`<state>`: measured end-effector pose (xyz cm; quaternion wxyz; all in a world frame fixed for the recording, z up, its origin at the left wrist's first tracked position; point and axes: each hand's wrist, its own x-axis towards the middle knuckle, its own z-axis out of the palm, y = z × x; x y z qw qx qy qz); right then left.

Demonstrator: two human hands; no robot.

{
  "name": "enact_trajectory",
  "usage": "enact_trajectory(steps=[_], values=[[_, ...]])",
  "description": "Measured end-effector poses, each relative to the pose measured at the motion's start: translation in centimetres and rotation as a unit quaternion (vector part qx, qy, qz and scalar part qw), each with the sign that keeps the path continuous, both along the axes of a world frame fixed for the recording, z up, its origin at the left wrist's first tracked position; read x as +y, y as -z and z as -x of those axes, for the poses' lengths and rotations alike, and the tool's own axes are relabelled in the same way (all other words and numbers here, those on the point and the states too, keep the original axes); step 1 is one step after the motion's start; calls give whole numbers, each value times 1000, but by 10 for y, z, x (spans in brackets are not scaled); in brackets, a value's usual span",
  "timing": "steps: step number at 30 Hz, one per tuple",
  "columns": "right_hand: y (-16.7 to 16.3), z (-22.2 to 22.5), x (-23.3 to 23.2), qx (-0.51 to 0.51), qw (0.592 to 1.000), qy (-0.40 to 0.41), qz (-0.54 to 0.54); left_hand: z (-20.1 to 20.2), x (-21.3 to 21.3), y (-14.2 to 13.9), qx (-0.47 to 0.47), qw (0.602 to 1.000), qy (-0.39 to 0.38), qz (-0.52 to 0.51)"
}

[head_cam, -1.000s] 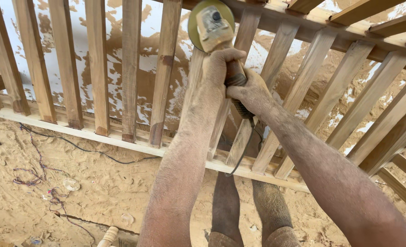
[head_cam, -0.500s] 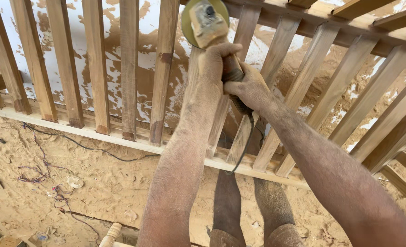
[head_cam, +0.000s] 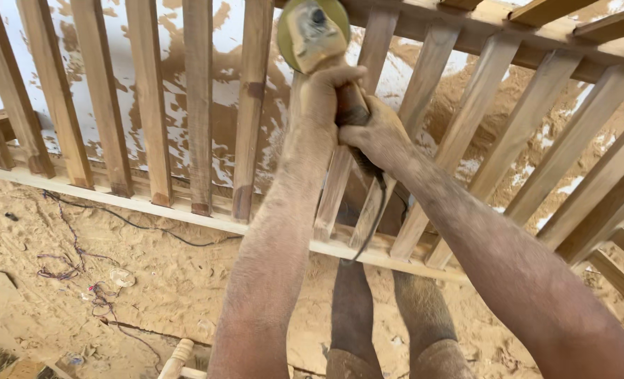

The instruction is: The person sands the slatted frame of a wooden chair using a power sander, moving the tool along the rails and spindles and repositioning the chair to sand different sections, working over the wood surfaces while standing on sandy ground.

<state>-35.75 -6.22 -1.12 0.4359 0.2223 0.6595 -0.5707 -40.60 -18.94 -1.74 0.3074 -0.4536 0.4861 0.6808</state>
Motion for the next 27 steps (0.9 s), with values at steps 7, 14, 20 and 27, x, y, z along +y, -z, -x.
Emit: enact_trajectory(steps=[7,14,20,27], values=[[-2,-5,6,32,999,7,15,2,15,15,19,1000,10,4],[25,-5,10,-20,998,-55,-25,-23,9,57,50,997,-59,10],[28,-32,3,30,997,-68,-11,-50,3,41,21,996,-89,6],[22,-71,-18,-33,992,-112,-49,-108,-21,45,32,992,-124,-11]])
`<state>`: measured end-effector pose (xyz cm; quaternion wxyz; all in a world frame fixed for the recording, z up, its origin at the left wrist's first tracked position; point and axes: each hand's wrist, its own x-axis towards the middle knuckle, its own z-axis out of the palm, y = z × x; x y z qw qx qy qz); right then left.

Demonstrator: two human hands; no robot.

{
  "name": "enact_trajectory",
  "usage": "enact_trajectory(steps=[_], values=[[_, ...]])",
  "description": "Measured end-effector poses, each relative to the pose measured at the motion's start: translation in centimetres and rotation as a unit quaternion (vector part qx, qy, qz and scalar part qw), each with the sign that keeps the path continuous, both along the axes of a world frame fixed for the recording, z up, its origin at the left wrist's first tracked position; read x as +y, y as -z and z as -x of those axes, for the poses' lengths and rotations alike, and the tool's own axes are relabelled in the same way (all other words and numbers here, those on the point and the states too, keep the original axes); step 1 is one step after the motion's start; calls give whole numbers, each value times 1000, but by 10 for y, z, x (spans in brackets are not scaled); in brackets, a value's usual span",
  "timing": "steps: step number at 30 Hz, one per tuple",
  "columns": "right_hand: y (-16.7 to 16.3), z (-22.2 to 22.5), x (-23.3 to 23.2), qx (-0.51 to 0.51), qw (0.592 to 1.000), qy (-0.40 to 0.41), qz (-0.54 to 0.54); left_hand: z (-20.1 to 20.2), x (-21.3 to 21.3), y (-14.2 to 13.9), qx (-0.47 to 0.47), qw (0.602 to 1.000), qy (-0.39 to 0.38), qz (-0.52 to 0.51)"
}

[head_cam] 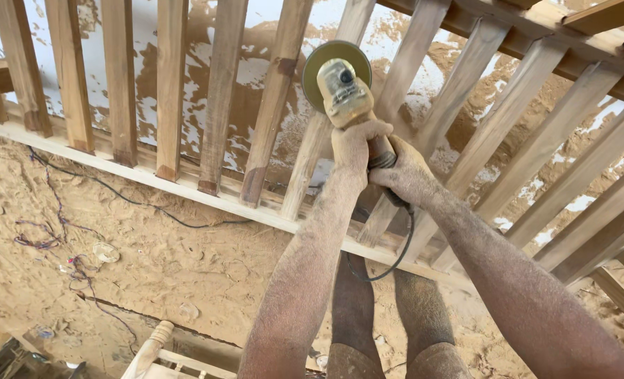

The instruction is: The person sands the slatted frame of a wooden chair using a power sander, moving the tool along the rails and spindles and repositioning the chair to sand different sections, working over the wood surfaces while standing on sandy ground.

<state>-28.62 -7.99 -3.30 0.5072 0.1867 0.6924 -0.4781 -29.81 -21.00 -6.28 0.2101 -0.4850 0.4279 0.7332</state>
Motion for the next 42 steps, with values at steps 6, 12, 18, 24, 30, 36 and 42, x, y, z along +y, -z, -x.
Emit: enact_trajectory(steps=[6,12,18,24,30,36,42], values=[[-8,-42,-19,-66,998,-25,3,-54,-21,-11,-18,998,-57,-25],[-5,-89,-35,-20,991,-132,-23,-122,-37,-17,-9,994,-104,-25],[-25,-110,-44,-29,977,-206,-42,-176,-38,-26,8,987,-157,-21],[-32,-61,-8,-71,928,-366,-1,-182,3,-19,-27,950,-298,-91],[-17,8,34,-30,973,-220,-64,-77,46,18,-14,982,-177,-67],[-3,53,27,88,996,-18,24,55,31,12,-57,998,-19,15],[7,62,30,35,999,36,-5,77,33,5,-42,998,29,37]])
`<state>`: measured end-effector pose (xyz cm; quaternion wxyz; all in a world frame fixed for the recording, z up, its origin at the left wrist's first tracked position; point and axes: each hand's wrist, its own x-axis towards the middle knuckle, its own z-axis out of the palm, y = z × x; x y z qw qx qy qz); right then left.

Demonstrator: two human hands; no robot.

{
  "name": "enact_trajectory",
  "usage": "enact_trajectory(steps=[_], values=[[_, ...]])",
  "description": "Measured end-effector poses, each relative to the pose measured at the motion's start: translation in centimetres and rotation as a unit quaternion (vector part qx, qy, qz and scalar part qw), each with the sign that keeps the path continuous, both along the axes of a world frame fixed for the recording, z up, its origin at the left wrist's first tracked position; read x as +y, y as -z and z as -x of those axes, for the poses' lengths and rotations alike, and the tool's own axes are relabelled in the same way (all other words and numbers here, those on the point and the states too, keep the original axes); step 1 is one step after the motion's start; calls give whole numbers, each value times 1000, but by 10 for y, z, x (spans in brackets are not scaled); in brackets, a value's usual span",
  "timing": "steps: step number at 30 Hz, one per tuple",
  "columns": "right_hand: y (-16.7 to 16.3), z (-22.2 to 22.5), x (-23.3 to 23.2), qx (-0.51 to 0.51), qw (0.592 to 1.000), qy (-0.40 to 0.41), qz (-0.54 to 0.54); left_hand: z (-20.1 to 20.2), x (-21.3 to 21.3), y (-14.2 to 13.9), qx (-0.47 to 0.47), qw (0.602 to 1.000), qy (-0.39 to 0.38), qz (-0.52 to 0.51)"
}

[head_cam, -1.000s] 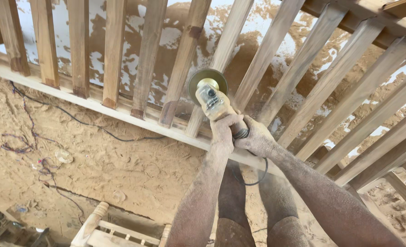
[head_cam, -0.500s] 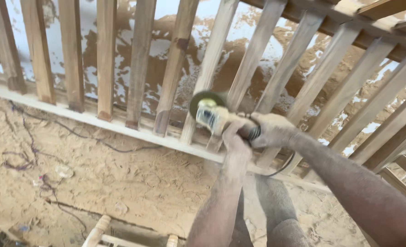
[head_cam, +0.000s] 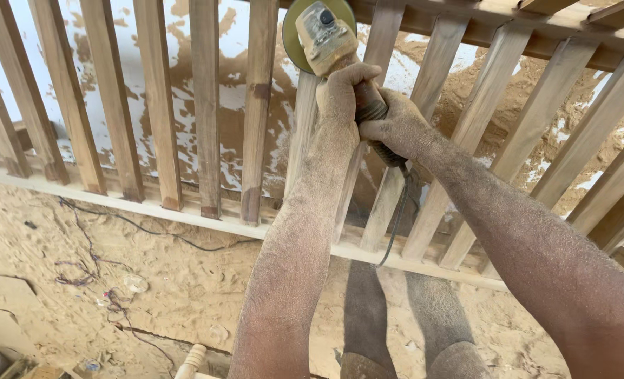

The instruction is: The person sands the slatted frame of a wooden chair using a power sander, moving the tool along the rails and spindles and repositioning the chair to sand different sections, working over the wood surfaces while standing on sandy ground.

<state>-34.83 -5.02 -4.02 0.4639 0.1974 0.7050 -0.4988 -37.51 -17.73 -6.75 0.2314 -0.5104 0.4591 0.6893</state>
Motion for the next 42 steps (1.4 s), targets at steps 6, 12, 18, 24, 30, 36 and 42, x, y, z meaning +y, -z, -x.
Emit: enact_trajectory(steps=[6,12,18,24,30,36,42], values=[[2,1,6,-8,999,-31,-11,2,7,1,-6,1000,17,-3],[-3,-13,4,5,998,28,49,-6,2,-3,-5,1000,17,-16],[2,-33,-5,-3,999,-46,-16,-34,-8,6,2,999,1,-33],[-8,-62,-21,-75,995,-59,-10,-84,-26,0,-33,998,-39,-32],[-27,-128,-43,-15,997,-74,3,-148,-38,-27,1,989,-116,-93],[-89,-177,-66,31,998,-59,21,-208,-62,-91,62,984,-154,-65],[-200,-87,-90,-132,922,-298,-209,-167,-75,-182,-44,928,-306,-207]])
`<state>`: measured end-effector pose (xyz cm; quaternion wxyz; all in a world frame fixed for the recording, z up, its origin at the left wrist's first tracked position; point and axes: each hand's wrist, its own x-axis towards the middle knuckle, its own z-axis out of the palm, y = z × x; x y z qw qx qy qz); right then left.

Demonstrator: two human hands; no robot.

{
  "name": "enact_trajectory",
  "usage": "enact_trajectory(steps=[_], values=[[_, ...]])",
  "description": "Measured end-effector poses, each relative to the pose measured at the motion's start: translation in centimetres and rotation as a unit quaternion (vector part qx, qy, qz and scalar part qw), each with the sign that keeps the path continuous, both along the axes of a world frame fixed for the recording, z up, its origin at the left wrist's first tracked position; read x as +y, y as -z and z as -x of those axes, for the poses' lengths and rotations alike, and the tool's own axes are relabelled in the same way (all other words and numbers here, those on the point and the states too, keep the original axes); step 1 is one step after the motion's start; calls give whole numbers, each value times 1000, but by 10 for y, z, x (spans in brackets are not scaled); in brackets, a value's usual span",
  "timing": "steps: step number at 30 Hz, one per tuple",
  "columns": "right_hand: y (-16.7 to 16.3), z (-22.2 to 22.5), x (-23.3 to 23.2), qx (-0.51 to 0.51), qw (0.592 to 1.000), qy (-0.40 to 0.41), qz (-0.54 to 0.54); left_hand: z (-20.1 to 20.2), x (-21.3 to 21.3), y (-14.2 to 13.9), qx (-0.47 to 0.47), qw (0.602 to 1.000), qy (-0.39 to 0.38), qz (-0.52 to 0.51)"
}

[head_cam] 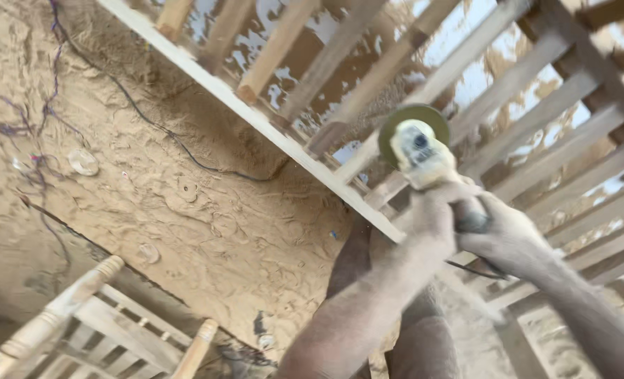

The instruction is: The person sands the slatted frame of a wooden chair using a power sander, moving the tool along the rails and spindles and repositioning the chair to sand different sections, working over the wood surfaces while standing on sandy ground.

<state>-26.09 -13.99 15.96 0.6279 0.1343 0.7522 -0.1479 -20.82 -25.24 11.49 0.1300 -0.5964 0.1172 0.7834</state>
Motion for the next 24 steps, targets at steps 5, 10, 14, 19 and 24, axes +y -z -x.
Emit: enact_trajectory(steps=[5,10,14,19,24], values=[[-75,65,-18,19,979,-192,-63,32,13,-60,1,974,-142,-175],[-83,22,-25,98,991,-65,-58,20,-11,-66,1,993,-84,-86],[-17,-38,-54,128,977,88,149,-7,-68,-28,85,991,-101,36],[47,-75,-87,80,982,65,161,-60,-106,17,46,993,-83,75],[106,-66,-107,57,984,-18,168,-82,-110,62,41,986,-135,90]])
